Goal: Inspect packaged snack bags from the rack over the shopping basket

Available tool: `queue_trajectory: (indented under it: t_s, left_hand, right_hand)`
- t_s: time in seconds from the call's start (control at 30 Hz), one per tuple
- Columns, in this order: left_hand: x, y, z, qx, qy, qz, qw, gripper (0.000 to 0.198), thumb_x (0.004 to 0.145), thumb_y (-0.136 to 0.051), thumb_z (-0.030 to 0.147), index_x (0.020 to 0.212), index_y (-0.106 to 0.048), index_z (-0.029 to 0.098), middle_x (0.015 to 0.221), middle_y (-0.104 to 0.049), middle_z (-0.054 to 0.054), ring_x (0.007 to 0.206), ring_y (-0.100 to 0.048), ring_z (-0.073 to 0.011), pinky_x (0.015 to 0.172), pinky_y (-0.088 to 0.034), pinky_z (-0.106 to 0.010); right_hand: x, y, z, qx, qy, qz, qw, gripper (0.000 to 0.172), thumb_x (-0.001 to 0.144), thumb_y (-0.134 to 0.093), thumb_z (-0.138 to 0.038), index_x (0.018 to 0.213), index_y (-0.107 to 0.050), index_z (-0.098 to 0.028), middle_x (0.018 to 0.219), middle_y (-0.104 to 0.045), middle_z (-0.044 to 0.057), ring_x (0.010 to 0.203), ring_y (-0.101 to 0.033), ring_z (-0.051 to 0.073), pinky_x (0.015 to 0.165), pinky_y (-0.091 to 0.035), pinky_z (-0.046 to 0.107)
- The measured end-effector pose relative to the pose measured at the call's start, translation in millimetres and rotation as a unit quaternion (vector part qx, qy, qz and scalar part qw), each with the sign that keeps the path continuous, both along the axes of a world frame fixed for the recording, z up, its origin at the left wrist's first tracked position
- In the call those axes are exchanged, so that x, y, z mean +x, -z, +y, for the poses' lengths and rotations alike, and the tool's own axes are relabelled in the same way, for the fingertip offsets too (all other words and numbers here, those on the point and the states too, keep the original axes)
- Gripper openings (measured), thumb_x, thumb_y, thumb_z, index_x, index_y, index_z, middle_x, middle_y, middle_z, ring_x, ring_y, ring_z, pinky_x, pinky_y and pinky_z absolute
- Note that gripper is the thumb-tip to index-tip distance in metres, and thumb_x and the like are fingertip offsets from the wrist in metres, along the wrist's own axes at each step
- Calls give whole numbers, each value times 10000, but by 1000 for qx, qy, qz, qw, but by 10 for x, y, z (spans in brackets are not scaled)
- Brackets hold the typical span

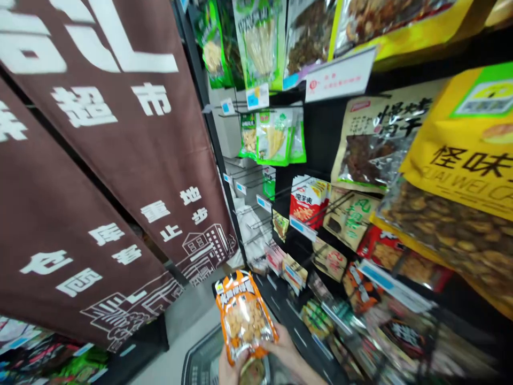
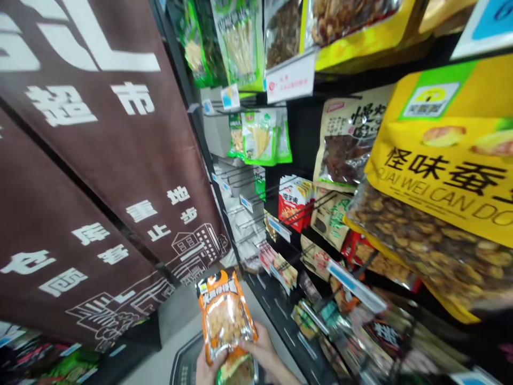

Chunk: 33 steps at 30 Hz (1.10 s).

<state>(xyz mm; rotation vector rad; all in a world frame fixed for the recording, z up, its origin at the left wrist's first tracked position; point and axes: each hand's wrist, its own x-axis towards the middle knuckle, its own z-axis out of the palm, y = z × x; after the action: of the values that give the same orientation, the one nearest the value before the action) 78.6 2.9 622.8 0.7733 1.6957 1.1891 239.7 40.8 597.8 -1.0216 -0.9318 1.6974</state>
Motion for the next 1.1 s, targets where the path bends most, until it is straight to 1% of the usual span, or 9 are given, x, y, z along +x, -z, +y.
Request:
queue_trajectory:
  t_s: [0.07,0.13,0.23,0.33,0.43,0.57,0.67,0.83,1.1]
  left_hand:
    - [-18,85,-151,31,33,-31,999,598,554,-827,678,1005,-694,308,1052,-747,-50,1043,-697,-317,1010,-535,-506]
    - [-57,119,-210,46,39,-32,998,585,576,-844,595,1014,-702,234,1071,-751,-75,1046,-701,-333,997,-539,-494]
    - [-96,149,-234,51,31,-43,997,583,597,-862,511,1031,-703,156,1047,-756,-108,1022,-710,-321,945,-565,-424]
    - [-90,210,-273,46,20,-64,997,581,627,-862,475,1066,-691,135,1065,-754,-121,1004,-716,-298,922,-572,-391]
    - [-45,260,-332,32,8,-55,998,559,641,-858,458,1059,-687,129,1066,-755,-121,980,-718,-281,904,-573,-380]
    - [34,234,-397,33,-19,-29,999,569,600,-872,439,1035,-695,118,1042,-756,-122,942,-716,-279,879,-572,-382]
    - [76,205,-415,29,-19,-24,999,566,624,-854,440,1055,-688,114,1045,-753,-125,936,-714,-279,871,-575,-395]
    - [117,215,-425,49,-13,-26,998,564,632,-851,442,1064,-682,122,1104,-739,-139,994,-706,-290,935,-558,-437]
    - [104,219,-465,43,-15,-31,998,602,641,-846,479,1088,-660,122,1090,-735,-125,997,-700,-280,919,-564,-413]
  right_hand:
    - [43,75,-14,-6,-4,10,1000,577,483,-908,-508,967,-718,-259,960,-765,61,996,-716,369,971,-517,549]
    - [68,99,-58,-6,-3,6,1000,605,539,-900,-488,1030,-702,-195,1028,-765,95,1003,-715,336,955,-531,500]
    - [90,92,-106,-8,-9,-15,1000,651,505,-932,-434,1046,-690,-166,1038,-766,110,954,-722,305,891,-561,436]
    - [113,79,-106,4,-28,-36,999,652,478,-948,-367,1035,-683,-159,1025,-767,103,921,-726,287,837,-581,393]
    - [145,80,-97,25,-49,-50,997,600,543,-921,-357,1053,-672,-161,1023,-765,96,922,-727,272,825,-590,372]
    - [183,92,-129,44,-56,-61,996,539,620,-878,-359,1068,-659,-157,1043,-761,109,921,-732,258,837,-594,362]
    - [199,87,-176,45,-55,-75,995,526,645,-863,-369,1076,-652,-153,1044,-761,119,929,-734,260,846,-598,370]
    - [225,69,-225,60,-32,-112,991,502,676,-844,-361,1085,-650,-145,1040,-758,122,929,-729,254,836,-600,373]
    - [198,68,-222,86,-35,-144,985,467,707,-823,-359,1086,-656,-142,1055,-748,116,935,-718,244,840,-591,366]
